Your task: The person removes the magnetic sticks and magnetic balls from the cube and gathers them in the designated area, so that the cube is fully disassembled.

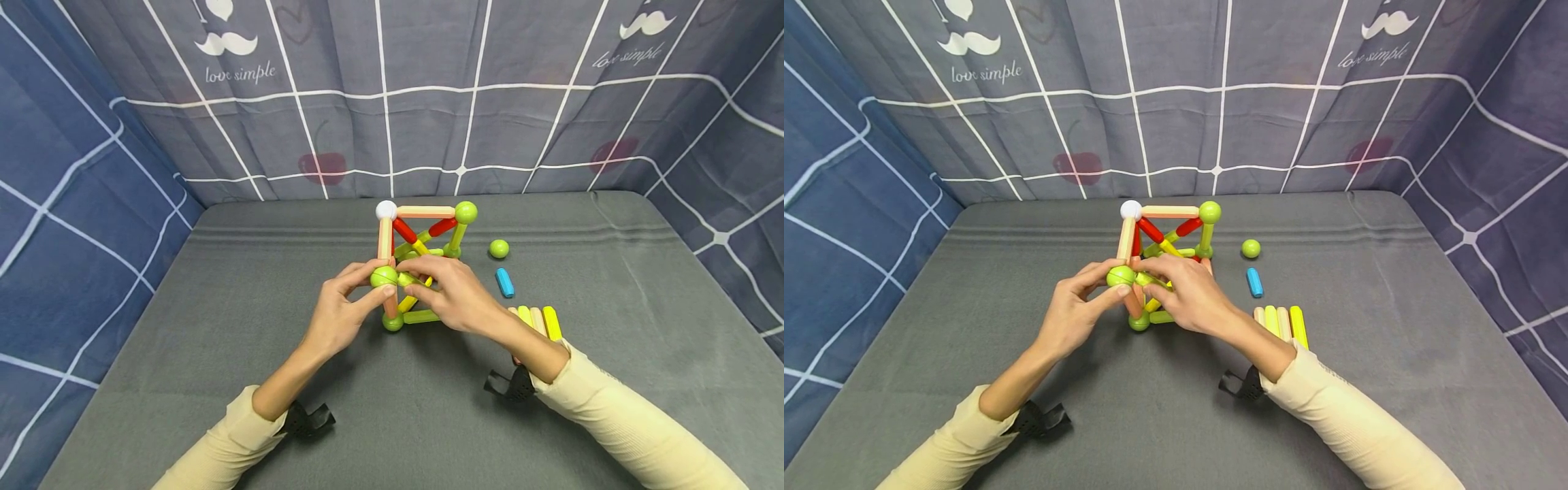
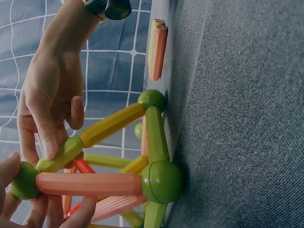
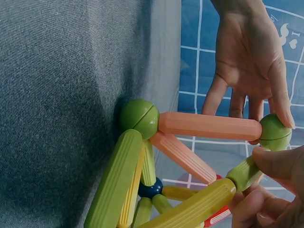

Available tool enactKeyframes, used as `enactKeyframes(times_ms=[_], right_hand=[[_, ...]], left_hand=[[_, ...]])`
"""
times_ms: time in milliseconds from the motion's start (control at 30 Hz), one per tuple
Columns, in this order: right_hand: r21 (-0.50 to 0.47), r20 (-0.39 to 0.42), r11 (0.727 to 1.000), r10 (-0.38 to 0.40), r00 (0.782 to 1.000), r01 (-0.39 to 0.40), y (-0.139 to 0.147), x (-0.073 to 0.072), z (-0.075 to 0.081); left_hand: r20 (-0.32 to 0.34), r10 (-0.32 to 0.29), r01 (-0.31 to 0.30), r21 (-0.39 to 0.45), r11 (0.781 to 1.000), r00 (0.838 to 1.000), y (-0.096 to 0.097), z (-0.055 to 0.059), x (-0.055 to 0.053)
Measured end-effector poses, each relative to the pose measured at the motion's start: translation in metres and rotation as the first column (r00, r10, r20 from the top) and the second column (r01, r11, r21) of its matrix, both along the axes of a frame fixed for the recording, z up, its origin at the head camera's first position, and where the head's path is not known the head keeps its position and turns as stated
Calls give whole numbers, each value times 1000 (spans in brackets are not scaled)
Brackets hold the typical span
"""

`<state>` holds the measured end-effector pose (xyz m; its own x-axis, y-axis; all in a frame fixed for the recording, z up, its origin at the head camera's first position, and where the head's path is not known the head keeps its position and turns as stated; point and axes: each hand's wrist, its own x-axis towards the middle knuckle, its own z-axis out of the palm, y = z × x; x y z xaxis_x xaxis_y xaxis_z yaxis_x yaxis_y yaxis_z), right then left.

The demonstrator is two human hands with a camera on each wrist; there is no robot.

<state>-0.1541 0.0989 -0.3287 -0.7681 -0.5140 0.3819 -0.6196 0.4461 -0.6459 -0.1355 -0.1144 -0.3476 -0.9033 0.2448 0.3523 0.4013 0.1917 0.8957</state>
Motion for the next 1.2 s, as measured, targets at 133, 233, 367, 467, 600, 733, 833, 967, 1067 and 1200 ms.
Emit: enactKeyframes(times_ms=[133, 233, 367, 467, 600, 733, 833, 967, 1067, 1200], right_hand=[[-2, 15, 998, -62, 998, 62, 1, 0, 3], [3, 14, 994, -108, 994, 108, 4, 0, 7], [26, 16, 990, -137, 990, 137, 7, 0, 10], [35, 30, 988, -149, 988, 148, 8, 0, 11], [29, 52, 987, -159, 986, 158, 8, 0, 11], [2, 82, 983, -183, 980, 183, 9, 1, 10], [-27, 98, 980, -195, 976, 199, 9, 1, 10], [-65, 106, 976, -199, 974, 206, 10, 1, 9], [-103, 113, 973, -196, 974, 207, 13, 2, 7], [-138, 134, 966, -203, 970, 221, 21, 3, 2]], left_hand=[[6, 7, -7, -1, 1000, 1000, -1, 0, 0], [5, 12, -12, -8, 1000, 1000, -2, 0, 0], [4, 13, -13, -10, 1000, 1000, -2, 0, 0], [5, 12, -12, -8, 1000, 1000, -2, 0, 0], [2, 15, -15, -12, 1000, 1000, -2, 0, 0], [-2, 19, -19, -19, 1000, 1000, -2, 0, 0], [-3, 21, -21, -21, 1000, 1000, -2, 0, 0], [-2, 20, -20, -20, 1000, 1000, -3, -1, 0], [0, 19, -19, -16, 1000, 1000, -3, -1, 0], [2, 15, -15, -7, 1000, 1000, -2, -1, 0]])
